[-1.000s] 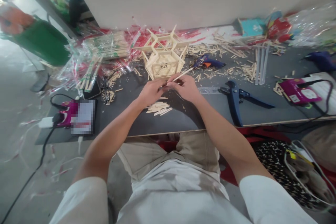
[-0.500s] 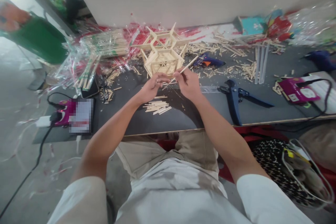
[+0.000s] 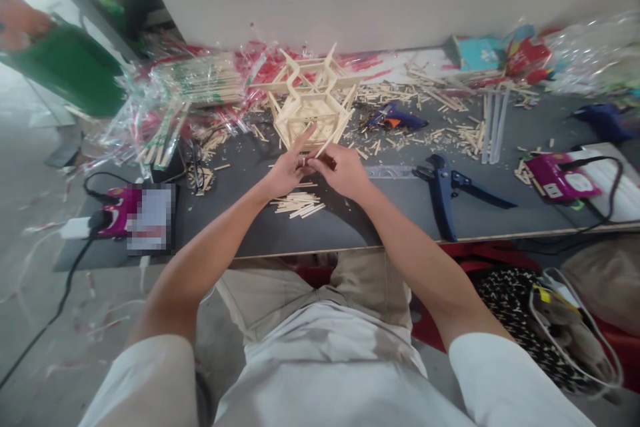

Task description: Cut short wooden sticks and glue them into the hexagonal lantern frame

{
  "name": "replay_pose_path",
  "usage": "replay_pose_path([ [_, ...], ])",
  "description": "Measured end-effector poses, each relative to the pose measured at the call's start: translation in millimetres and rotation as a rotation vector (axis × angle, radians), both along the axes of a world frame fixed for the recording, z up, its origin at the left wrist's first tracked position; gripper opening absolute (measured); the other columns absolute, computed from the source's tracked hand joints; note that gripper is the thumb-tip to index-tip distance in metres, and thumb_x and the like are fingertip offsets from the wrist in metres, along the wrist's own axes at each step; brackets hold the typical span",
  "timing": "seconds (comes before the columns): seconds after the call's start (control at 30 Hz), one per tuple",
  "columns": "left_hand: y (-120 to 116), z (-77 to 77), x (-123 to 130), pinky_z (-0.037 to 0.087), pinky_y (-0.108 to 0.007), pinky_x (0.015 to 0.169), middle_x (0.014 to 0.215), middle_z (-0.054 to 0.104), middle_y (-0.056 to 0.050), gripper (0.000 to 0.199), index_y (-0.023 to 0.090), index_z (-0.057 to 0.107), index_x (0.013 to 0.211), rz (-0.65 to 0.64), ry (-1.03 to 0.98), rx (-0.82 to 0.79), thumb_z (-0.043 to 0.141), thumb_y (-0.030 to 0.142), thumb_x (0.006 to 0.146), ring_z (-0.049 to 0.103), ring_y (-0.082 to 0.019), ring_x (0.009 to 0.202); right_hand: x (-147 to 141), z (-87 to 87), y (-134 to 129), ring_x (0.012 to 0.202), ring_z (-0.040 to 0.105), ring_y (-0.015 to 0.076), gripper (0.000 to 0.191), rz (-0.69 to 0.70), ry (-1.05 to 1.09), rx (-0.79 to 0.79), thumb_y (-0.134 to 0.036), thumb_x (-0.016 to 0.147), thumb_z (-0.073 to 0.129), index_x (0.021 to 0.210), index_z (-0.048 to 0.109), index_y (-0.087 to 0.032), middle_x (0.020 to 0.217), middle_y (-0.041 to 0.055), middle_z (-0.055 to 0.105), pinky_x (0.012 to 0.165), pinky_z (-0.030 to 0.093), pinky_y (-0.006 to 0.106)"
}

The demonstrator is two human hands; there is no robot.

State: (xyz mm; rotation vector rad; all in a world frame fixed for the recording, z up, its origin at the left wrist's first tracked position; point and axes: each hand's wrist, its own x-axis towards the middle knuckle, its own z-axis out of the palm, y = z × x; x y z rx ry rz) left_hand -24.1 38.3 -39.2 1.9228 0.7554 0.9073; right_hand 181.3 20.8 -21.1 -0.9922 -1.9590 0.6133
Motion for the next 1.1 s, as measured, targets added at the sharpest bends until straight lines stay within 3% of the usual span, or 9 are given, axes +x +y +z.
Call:
replay_pose_path([
  [0.1, -0.2, 3.1, -2.9, 0.06, -0.041, 0.108, 0.124, 0.08, -0.011, 0.089, 0.02, 0.027, 0.179, 0.007, 0.04, 0.008, 0.067, 0.033, 0.099, 0.078, -0.026, 0.114, -6.3, -2.0, 0.9, 0.079, 0.064, 0.0217, 0.028, 0.004, -0.022, 0.018, -0.043, 0.106, 0.066, 0.102, 0.08, -0.02, 0.091, 0.0084, 0.076, 0.08, 0.052, 0.036],
  [0.2, 2.5, 5.3, -6.6, 0.054, -0.042, 0.117, 0.133, 0.079, -0.012, 0.091, 0.018, 0.028, 0.178, 0.08, 0.17, 0.097, 0.067, 0.031, 0.096, 0.074, -0.03, 0.127, -13.2, -2.4, 3.0, 0.086, 0.068, 0.0237, 0.023, 0.037, -0.038, 0.035, -0.037, 0.106, 0.065, 0.1, 0.08, -0.021, 0.096, 0.0085, 0.078, 0.086, 0.052, 0.037],
  [0.3, 6.3, 3.4, -8.4, 0.053, -0.042, 0.117, 0.129, 0.08, -0.011, 0.09, 0.015, 0.031, 0.177, 0.111, 0.258, 0.095, 0.066, 0.029, 0.095, 0.074, -0.03, 0.125, -18.0, -1.2, 4.8, 0.088, 0.068, 0.0244, 0.024, 0.02, -0.049, 0.024, -0.036, 0.105, 0.065, 0.09, 0.075, -0.02, 0.091, 0.0081, 0.076, 0.087, 0.051, 0.037],
  [0.43, 6.1, 3.5, -4.7, 0.053, -0.038, 0.117, 0.135, 0.078, -0.014, 0.084, 0.012, 0.044, 0.171, 0.131, 0.25, 0.067, 0.067, 0.023, 0.09, 0.072, -0.029, 0.129, -16.3, 1.1, 6.8, 0.083, 0.063, 0.0231, 0.025, -0.012, -0.08, -0.003, -0.035, 0.104, 0.063, 0.084, 0.067, -0.021, 0.086, 0.0073, 0.071, 0.085, 0.05, 0.037],
  [0.57, -0.1, 17.1, 0.1, 0.055, -0.032, 0.112, 0.14, 0.076, -0.012, 0.069, 0.013, 0.064, 0.154, 0.129, 0.289, 0.089, 0.068, 0.015, 0.085, 0.074, -0.026, 0.126, -8.8, 3.1, 8.7, 0.087, 0.064, 0.024, 0.016, 0.014, -0.115, -0.012, -0.03, 0.102, 0.059, 0.091, 0.066, -0.02, 0.093, 0.0092, 0.072, 0.087, 0.049, 0.037],
  [0.7, -4.3, 29.3, -1.7, 0.058, -0.029, 0.1, 0.115, 0.083, -0.007, 0.032, 0.014, 0.082, 0.115, 0.168, 0.369, 0.142, 0.071, 0.014, 0.084, 0.078, -0.023, 0.106, -7.2, 4.9, 5.9, 0.085, 0.063, 0.0234, 0.019, 0.023, -0.101, -0.039, -0.034, 0.101, 0.059, 0.09, 0.066, -0.02, 0.091, 0.0085, 0.073, 0.085, 0.05, 0.036],
  [0.8, -4.2, 30.6, -5.5, 0.058, -0.028, 0.088, 0.087, 0.081, -0.004, 0.006, 0.016, 0.082, 0.085, 0.227, 0.383, 0.141, 0.078, 0.021, 0.085, 0.077, -0.022, 0.089, -8.8, 5.2, 1.8, 0.078, 0.061, 0.0207, 0.027, -0.004, -0.038, -0.11, -0.043, 0.099, 0.066, 0.083, 0.065, -0.02, 0.084, 0.006, 0.072, 0.08, 0.049, 0.034],
  [1.0, -1.2, 31.0, -8.4, 0.055, -0.026, 0.079, 0.073, 0.077, 0.0, 0.012, 0.018, 0.083, 0.076, 0.161, 0.297, 0.083, 0.08, 0.027, 0.084, 0.072, -0.017, 0.074, -8.2, 2.8, 0.6, 0.068, 0.059, 0.0188, 0.031, 0.013, 0.113, -0.302, -0.051, 0.092, 0.074, 0.085, 0.069, -0.021, 0.07, 0.0014, 0.067, 0.069, 0.045, 0.033],
  [1.1, -2.0, 30.8, -7.8, 0.051, -0.025, 0.075, 0.07, 0.075, 0.001, 0.014, 0.018, 0.082, 0.073, 0.175, 0.281, 0.069, 0.082, 0.028, 0.083, 0.069, -0.016, 0.073, -5.5, 3.3, 1.0, 0.07, 0.059, 0.0183, 0.03, 0.014, 0.12, -0.282, -0.05, 0.089, 0.077, 0.084, 0.07, -0.021, 0.075, 0.0022, 0.07, 0.069, 0.045, 0.033],
])
